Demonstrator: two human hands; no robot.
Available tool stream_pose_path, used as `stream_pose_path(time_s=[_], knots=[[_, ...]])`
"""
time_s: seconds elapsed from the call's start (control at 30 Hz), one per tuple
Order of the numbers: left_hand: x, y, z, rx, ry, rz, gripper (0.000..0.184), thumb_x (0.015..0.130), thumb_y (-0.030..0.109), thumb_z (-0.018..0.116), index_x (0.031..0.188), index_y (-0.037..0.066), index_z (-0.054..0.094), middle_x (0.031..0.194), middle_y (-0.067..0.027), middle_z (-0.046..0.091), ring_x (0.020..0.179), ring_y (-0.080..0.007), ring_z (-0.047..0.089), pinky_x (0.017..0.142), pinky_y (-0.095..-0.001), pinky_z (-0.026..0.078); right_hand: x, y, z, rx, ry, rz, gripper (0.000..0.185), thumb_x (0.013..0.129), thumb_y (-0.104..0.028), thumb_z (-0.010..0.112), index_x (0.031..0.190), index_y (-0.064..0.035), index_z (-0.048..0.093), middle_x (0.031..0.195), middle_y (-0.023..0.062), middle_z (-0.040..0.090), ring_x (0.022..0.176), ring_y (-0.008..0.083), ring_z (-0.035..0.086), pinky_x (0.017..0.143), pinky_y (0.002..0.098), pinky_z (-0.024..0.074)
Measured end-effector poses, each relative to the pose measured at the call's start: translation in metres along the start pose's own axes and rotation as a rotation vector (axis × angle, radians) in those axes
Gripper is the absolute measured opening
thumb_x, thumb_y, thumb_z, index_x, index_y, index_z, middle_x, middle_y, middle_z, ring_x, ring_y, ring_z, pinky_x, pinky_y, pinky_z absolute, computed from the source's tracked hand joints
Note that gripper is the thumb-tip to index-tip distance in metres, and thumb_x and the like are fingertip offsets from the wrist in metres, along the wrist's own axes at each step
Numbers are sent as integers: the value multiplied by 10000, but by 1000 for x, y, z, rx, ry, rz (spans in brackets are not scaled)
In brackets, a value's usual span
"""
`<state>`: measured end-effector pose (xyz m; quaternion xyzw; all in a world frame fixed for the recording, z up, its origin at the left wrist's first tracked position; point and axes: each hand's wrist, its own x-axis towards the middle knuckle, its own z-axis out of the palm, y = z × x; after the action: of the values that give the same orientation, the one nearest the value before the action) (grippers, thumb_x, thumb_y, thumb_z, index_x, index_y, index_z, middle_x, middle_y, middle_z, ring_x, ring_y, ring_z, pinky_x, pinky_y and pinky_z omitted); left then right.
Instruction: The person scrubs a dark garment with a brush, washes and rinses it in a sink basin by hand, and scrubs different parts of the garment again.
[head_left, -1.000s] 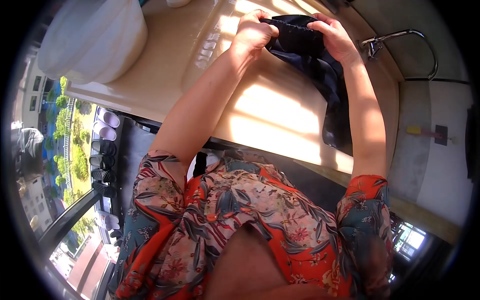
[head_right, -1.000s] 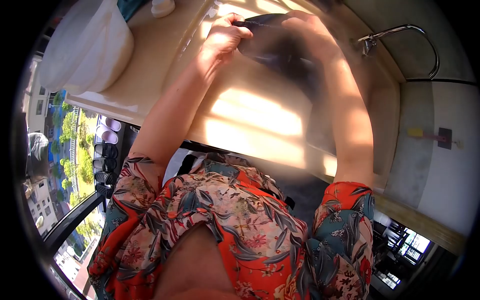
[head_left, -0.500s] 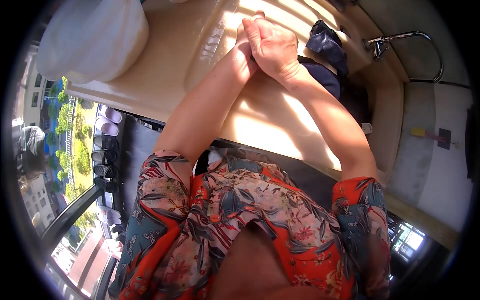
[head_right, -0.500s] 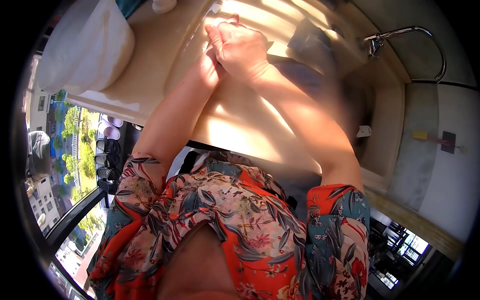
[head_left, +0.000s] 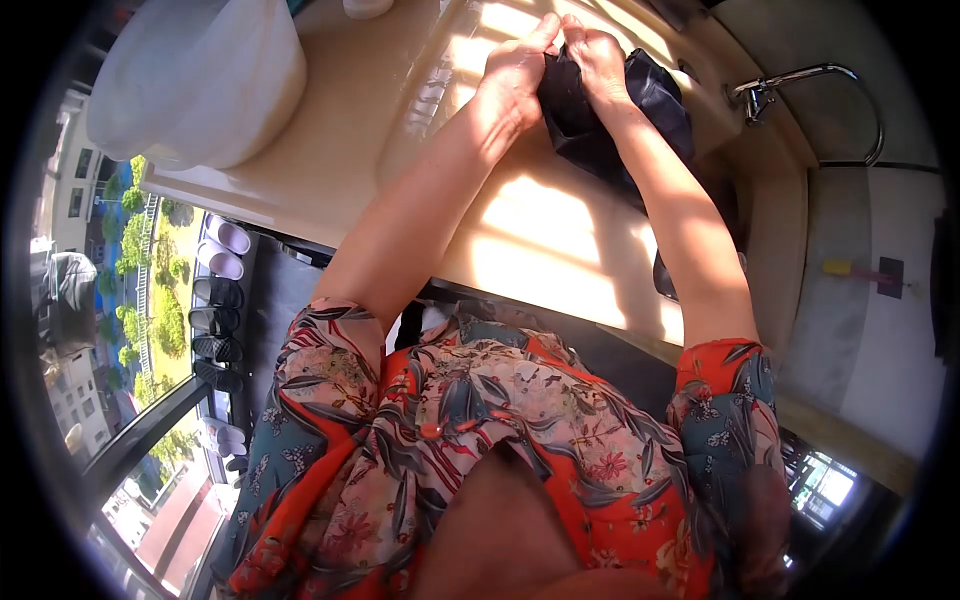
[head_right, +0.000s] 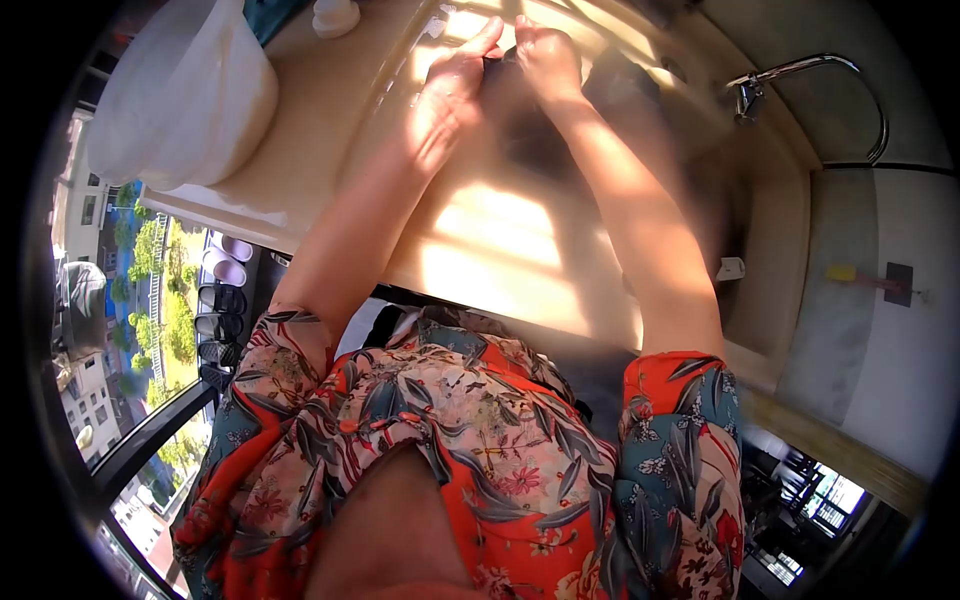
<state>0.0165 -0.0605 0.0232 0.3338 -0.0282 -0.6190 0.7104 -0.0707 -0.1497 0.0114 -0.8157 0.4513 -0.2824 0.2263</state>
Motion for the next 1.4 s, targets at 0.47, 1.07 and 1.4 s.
stream_pose_path(time_s=[0.47, 1.07, 1.4], knots=[[15, 4, -10, 47, -17, -6, 133, 828, -26, 518, 950, -63, 557, 852, -167, 615, 708, -247, 623, 599, -371, 541, 18, 21, -22, 260, -32, 289, 503, 851, -489, 533, 894, 6, 612, 764, 53, 589, 725, 141, 508, 674, 325, 419], [-15, -11, -29, -184, -193, 79, 226, 919, 226, 405, 843, 48, 521, 713, -65, 537, 653, -190, 541, 600, -313, 469, -59, -75, 14, -252, 59, -284, 447, 915, -427, 371, 811, -92, 647, 683, 138, 627, 675, 336, 609, 666, 409, 476], [13, 24, -21, 597, -165, 88, 217, 793, 170, 640, 787, -46, 625, 720, -77, 632, 625, -152, 597, 566, -277, 474, -5, 13, -85, -141, 51, 18, 370, 842, -417, 557, 891, -54, 608, 776, 89, 630, 757, 195, 600, 716, 312, 465]])
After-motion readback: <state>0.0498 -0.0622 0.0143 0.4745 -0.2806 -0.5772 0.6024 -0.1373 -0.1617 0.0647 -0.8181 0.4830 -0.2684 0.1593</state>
